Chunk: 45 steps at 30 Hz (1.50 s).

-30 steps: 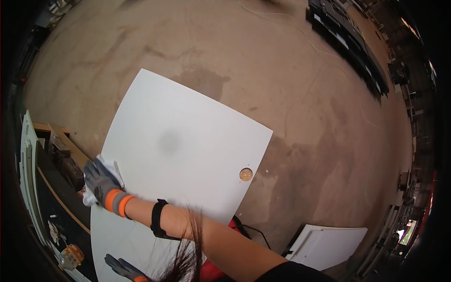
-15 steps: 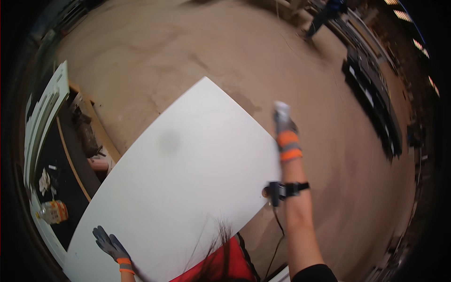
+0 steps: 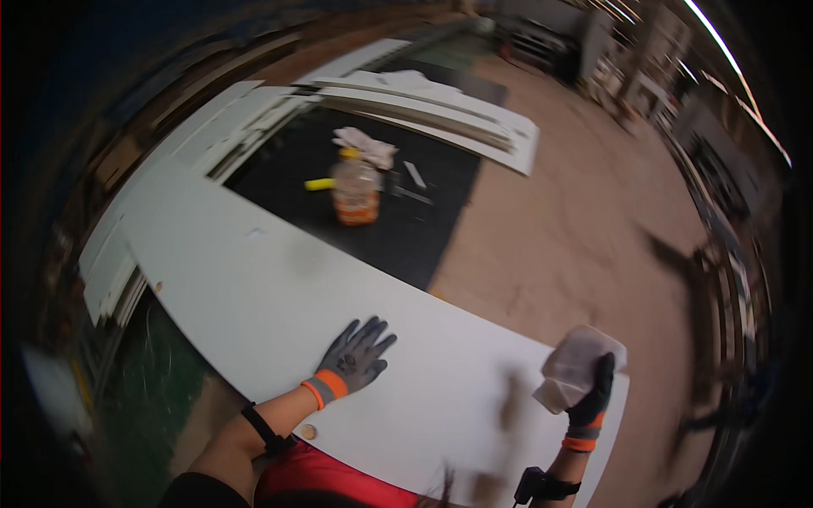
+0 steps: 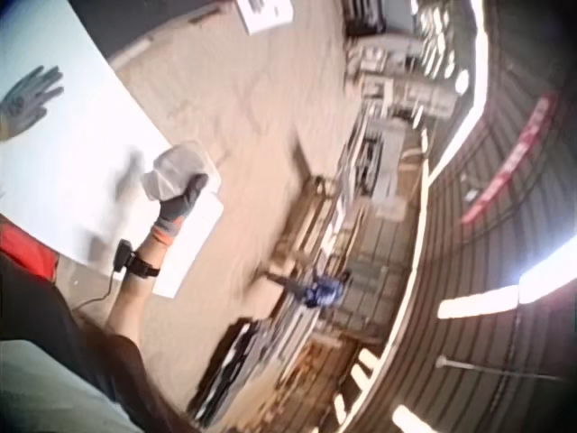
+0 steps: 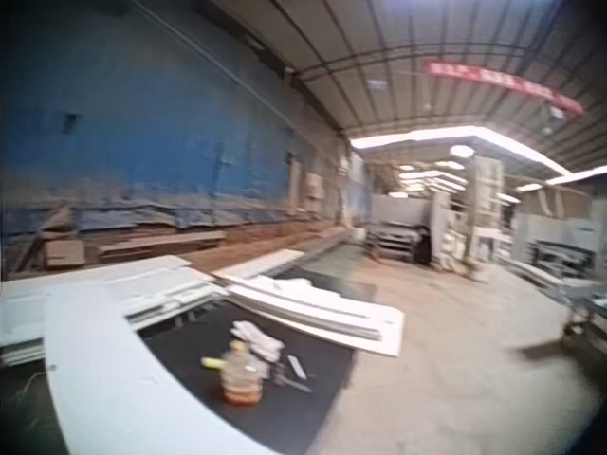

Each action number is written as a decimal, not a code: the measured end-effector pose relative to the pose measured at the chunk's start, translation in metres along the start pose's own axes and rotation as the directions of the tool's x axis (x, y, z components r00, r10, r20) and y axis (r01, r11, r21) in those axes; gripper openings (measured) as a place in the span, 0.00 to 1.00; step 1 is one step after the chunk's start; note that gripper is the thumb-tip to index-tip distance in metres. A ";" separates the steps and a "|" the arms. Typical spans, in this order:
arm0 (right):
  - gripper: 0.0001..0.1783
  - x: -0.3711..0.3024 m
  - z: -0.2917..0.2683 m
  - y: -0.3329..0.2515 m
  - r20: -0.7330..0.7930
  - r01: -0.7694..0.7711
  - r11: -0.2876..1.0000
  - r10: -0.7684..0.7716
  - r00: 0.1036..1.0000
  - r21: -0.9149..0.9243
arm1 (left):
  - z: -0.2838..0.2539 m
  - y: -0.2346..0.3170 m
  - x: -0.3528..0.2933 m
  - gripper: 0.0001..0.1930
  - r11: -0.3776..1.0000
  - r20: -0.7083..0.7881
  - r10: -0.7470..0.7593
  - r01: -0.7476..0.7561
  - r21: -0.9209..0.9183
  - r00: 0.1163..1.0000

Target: The recorder is cleaning and scraping white furniture panels in a workshop environment using cleaning solution, a cloth, and a scraper tool.

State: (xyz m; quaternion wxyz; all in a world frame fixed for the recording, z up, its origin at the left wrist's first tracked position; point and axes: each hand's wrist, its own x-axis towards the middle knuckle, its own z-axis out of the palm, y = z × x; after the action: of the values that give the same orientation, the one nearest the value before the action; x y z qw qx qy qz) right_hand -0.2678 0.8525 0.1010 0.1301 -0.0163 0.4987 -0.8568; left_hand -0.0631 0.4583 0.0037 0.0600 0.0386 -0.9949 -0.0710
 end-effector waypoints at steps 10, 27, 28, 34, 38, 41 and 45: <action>0.30 0.133 0.415 0.096 0.384 0.574 0.637 -0.427 0.819 -0.515 | -0.086 -0.366 -0.347 0.27 0.191 -0.327 -0.932 0.978 -0.079 0.155; 0.62 0.126 0.397 0.162 0.687 0.686 -0.023 -0.023 0.727 -0.727 | -0.047 -0.375 -0.308 0.32 -0.581 0.435 -0.790 -0.302 -0.756 0.432; 0.52 0.126 0.362 0.170 0.538 0.536 0.166 -0.034 0.842 -0.828 | -0.053 -0.376 -0.301 0.30 -0.571 0.449 -0.818 -0.403 -0.716 0.360; 0.29 0.161 0.059 0.216 -0.079 -0.027 -0.377 0.124 0.989 -0.926 | -0.014 -0.399 -0.271 0.27 -0.556 0.532 -0.827 -0.402 -0.727 0.182; 0.49 0.136 0.091 0.235 -0.192 0.087 -0.667 0.333 0.923 -0.740 | -0.056 -0.329 -0.291 0.24 -0.546 0.511 -0.837 -0.367 -0.753 0.197; 0.49 0.138 0.102 0.233 -0.200 0.115 -0.739 0.323 0.925 -0.664 | -0.041 -0.299 -0.306 0.29 -0.487 0.416 -0.871 -0.349 -0.800 0.261; 0.50 0.140 0.125 0.230 -0.186 0.177 -0.806 0.333 0.924 -0.565 | -0.063 -0.325 -0.318 0.35 -0.555 0.317 -0.830 -0.634 -0.538 0.459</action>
State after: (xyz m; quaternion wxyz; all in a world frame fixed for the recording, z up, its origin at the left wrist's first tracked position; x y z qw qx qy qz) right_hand -0.3362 0.6055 -0.0478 0.2083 -0.1735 0.9298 0.2490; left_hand 0.2817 0.1557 -0.0175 0.4585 0.2671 -0.0771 -0.8441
